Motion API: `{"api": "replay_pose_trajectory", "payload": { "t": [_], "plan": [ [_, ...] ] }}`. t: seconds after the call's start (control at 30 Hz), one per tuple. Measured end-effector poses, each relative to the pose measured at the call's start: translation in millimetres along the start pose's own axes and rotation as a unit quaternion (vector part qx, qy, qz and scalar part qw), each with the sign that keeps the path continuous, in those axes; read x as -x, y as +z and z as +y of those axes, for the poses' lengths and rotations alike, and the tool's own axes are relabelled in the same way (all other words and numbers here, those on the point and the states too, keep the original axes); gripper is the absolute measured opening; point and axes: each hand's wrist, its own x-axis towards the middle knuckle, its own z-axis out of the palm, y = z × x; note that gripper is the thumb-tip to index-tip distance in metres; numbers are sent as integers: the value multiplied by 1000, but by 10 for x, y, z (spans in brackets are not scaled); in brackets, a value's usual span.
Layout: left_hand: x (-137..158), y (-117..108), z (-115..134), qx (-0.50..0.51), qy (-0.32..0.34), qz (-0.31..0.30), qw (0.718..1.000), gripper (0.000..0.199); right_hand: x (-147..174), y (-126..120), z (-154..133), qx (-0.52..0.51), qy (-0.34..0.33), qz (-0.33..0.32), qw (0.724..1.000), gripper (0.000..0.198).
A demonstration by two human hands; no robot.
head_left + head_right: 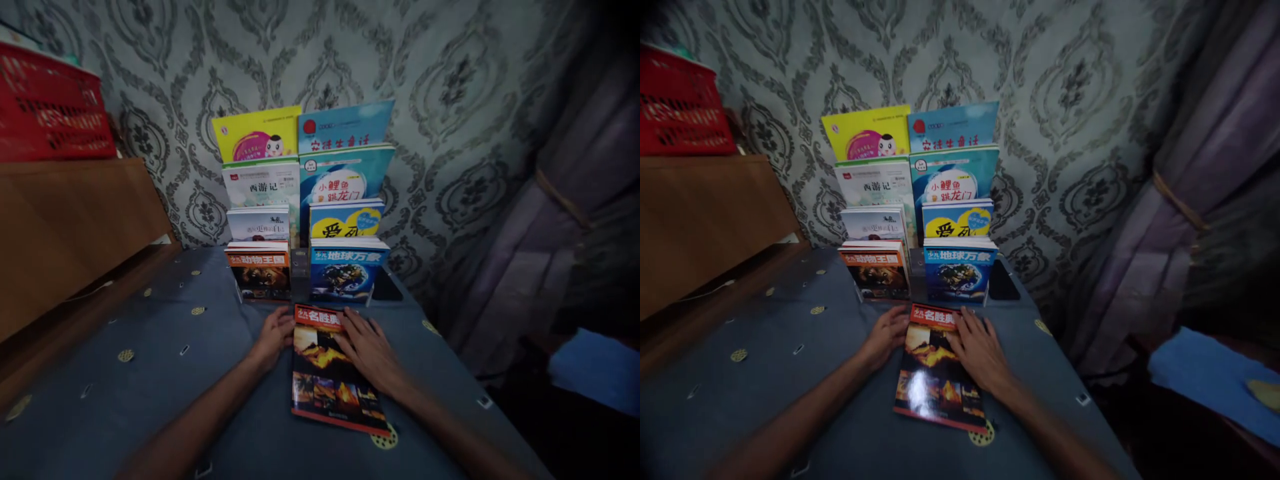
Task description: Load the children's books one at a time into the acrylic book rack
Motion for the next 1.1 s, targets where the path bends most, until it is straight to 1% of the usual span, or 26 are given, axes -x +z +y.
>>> {"api": "replay_pose_trajectory", "payload": {
  "t": [0.07, 0.1, 0.17, 0.27, 0.33, 0.37, 0.43, 0.47, 0.5, 0.57, 0.6, 0.63, 0.67, 0.7, 0.73, 0.77, 0.8, 0.83, 0.87, 0.9, 0.93, 0.97, 1.0, 1.1],
  "plan": [
    [20, 11, 9, 31, -54, -63, 996, 47, 5, -2, 10, -15, -1, -4, 1000, 59],
    [32, 17, 18, 41, -70, -95, 992, 44, 6, 2, 18, -26, 0, -5, 1000, 59],
    [50, 30, 43, 58, -80, -129, 987, 39, 7, 16, 35, -55, 8, 0, 998, 59],
    [65, 45, 82, 87, -68, -139, 984, 40, 8, 22, 52, -133, 47, 30, 989, 65],
    [71, 54, 106, 103, -51, -137, 984, 43, 9, -16, 42, -213, 92, 59, 971, 75],
    [74, 59, 117, 109, -40, -132, 984, 44, 8, -53, 25, -260, 114, 68, 956, 80],
    [79, 71, 141, 116, -19, -123, 985, 47, 2, -156, -32, -364, 143, 70, 918, 84],
    [80, 77, 153, 117, -10, -122, 986, 49, -2, -215, -71, -421, 149, 57, 893, 83],
    [81, 82, 167, 116, -1, -123, 986, 51, -6, -276, -115, -482, 152, 32, 862, 81],
    [79, 83, 203, 97, 14, -131, 987, 54, -9, -383, -201, -601, 162, -30, 782, 73],
    [76, 75, 229, 72, 23, -132, 988, 53, -6, -426, -237, -648, 170, -58, 740, 69],
    [73, 57, 264, 32, 38, -124, 991, 50, -1, -460, -266, -683, 181, -78, 703, 66],
    [71, 28, 310, -20, 66, -102, 992, 47, 5, -485, -286, -706, 191, -90, 676, 62],
    [70, -13, 367, -84, 112, -61, 988, 43, 12, -502, -298, -719, 198, -96, 660, 58],
    [70, -66, 435, -152, 171, -5, 973, 38, 19, -514, -304, -724, 200, -100, 652, 54],
    [68, -129, 512, -217, 244, 65, 943, 34, 25, -521, -306, -726, 200, -104, 649, 51],
    [62, -201, 592, -272, 316, 138, 898, 30, 28, -526, -307, -728, 200, -108, 647, 49],
    [50, -278, 669, -310, 371, 201, 852, 29, 30, -530, -308, -728, 199, -110, 646, 48],
    [28, -357, 738, -331, 405, 249, 815, 31, 31, -534, -311, -729, 199, -110, 646, 48],
    [-2, -433, 791, -340, 425, 279, 791, 35, 30, -540, -316, -730, 198, -108, 645, 48],
    [-41, -504, 826, -343, 435, 294, 779, 43, 28, -547, -323, -730, 199, -108, 645, 48],
    [-86, -566, 841, -344, 436, 293, 778, 49, 27, -555, -332, -730, 198, -108, 645, 48],
    [-133, -619, 838, -346, 429, 279, 786, 55, 26, -564, -342, -728, 198, -108, 647, 48],
    [-253, -721, 771, -349, 412, 213, 814, 65, 26, -586, -364, -718, 195, -109, 659, 50]
  ]
}}
